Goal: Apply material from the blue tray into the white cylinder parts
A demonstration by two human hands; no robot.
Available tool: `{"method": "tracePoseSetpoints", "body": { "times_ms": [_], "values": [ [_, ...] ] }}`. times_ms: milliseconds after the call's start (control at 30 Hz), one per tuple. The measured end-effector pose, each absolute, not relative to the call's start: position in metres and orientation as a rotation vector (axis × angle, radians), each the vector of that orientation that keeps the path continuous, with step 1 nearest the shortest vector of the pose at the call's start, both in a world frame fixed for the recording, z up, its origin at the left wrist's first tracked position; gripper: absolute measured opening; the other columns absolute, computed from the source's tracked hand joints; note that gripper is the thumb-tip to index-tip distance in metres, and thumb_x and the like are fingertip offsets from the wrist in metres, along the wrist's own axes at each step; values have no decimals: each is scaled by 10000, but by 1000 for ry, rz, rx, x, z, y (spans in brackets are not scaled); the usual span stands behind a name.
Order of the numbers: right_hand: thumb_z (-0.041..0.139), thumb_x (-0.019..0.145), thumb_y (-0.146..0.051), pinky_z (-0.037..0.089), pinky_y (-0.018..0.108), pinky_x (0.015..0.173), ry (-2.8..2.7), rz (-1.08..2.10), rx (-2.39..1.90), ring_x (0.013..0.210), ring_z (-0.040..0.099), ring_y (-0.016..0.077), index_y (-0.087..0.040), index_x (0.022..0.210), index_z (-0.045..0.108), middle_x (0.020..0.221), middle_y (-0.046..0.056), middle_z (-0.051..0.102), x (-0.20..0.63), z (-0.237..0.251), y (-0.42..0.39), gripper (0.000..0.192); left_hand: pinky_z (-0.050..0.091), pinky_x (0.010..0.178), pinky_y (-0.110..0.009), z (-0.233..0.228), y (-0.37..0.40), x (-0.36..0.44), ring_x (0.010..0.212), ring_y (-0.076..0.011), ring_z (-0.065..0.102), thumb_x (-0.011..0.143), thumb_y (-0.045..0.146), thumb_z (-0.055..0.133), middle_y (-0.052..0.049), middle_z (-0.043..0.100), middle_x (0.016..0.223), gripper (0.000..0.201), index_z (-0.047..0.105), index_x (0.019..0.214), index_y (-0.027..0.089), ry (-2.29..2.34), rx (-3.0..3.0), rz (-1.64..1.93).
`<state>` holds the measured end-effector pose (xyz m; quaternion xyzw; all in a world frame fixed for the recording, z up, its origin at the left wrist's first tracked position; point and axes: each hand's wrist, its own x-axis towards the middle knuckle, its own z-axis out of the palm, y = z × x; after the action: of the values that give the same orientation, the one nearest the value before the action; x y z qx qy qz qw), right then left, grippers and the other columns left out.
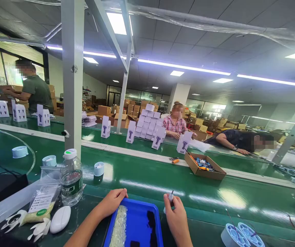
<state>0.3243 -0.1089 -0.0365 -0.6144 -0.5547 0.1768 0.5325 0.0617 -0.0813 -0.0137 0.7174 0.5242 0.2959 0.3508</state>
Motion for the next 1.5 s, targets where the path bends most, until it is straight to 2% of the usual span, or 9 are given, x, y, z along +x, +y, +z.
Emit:
{"method": "tracePoseSetpoints", "body": {
  "times_ms": [167,367,667,833,933,1067,1200,1333,1500],
  "values": [
    [350,718,-783,448,347,670,-1285,431,-1478,663,550,229,-197,675,624,683,68,574,329,-49,-96,648,384,721,-262,-16,-80,60,773,-176,529,851,588,265,-26,623,781,555,617,762,169,1361,1849,804],
    [389,703,-779,457,356,756,-1241,465,-1421,754,581,246,-164,852,660,792,95,619,331,-53,-91,689,386,714,-259,-15,-79,61,767,-177,532,847,590,269,-27,626,769,555,618,755,169,1373,1867,807],
    [403,769,-706,442,314,627,-1341,412,-1451,634,522,204,-203,650,607,666,54,567,326,-41,-105,555,383,724,-266,-10,-84,62,774,-178,535,856,577,268,-31,623,784,551,618,765,161,1348,1871,775],
    [456,744,-694,475,341,702,-1285,433,-1355,699,580,220,-175,949,685,807,80,642,328,-55,-92,603,378,701,-275,-12,-82,63,750,-184,526,851,569,296,-23,608,732,519,606,732,171,1359,1849,817],
    [472,679,-742,476,369,727,-1269,477,-1377,711,591,241,-146,920,699,810,99,646,331,-55,-89,681,381,681,-280,-16,-79,63,711,-182,519,840,572,326,-23,589,687,503,588,681,173,1344,1824,940],
    [440,736,-700,450,363,770,-1252,462,-1407,758,572,237,-161,864,675,829,91,625,332,-43,-102,601,399,626,-287,-19,-75,54,647,-180,511,826,577,347,-29,550,641,485,569,665,176,1463,1676,1315],
    [435,731,-704,443,361,716,-1268,498,-1489,701,537,229,-169,760,655,741,72,588,330,-35,-110,580,443,784,-352,-15,-63,39,871,-230,573,827,490,404,-101,612,919,395,643,796,177,1667,1833,1560],
    [447,757,-661,453,355,776,-1210,524,-1417,764,559,225,-154,1056,647,885,82,613,328,-38,-105,621,297,1017,-463,-19,-40,25,1160,-283,484,831,373,423,-137,553,1232,339,661,1001,202,1858,2165,1593],
    [479,714,-679,470,370,804,-1165,524,-1405,813,599,255,-128,1018,680,877,108,645,330,-47,-94,661,402,917,-451,-46,-19,12,1127,-292,516,836,316,388,-128,524,1283,421,540,1210,198,2039,2094,1264]
  ]
}}
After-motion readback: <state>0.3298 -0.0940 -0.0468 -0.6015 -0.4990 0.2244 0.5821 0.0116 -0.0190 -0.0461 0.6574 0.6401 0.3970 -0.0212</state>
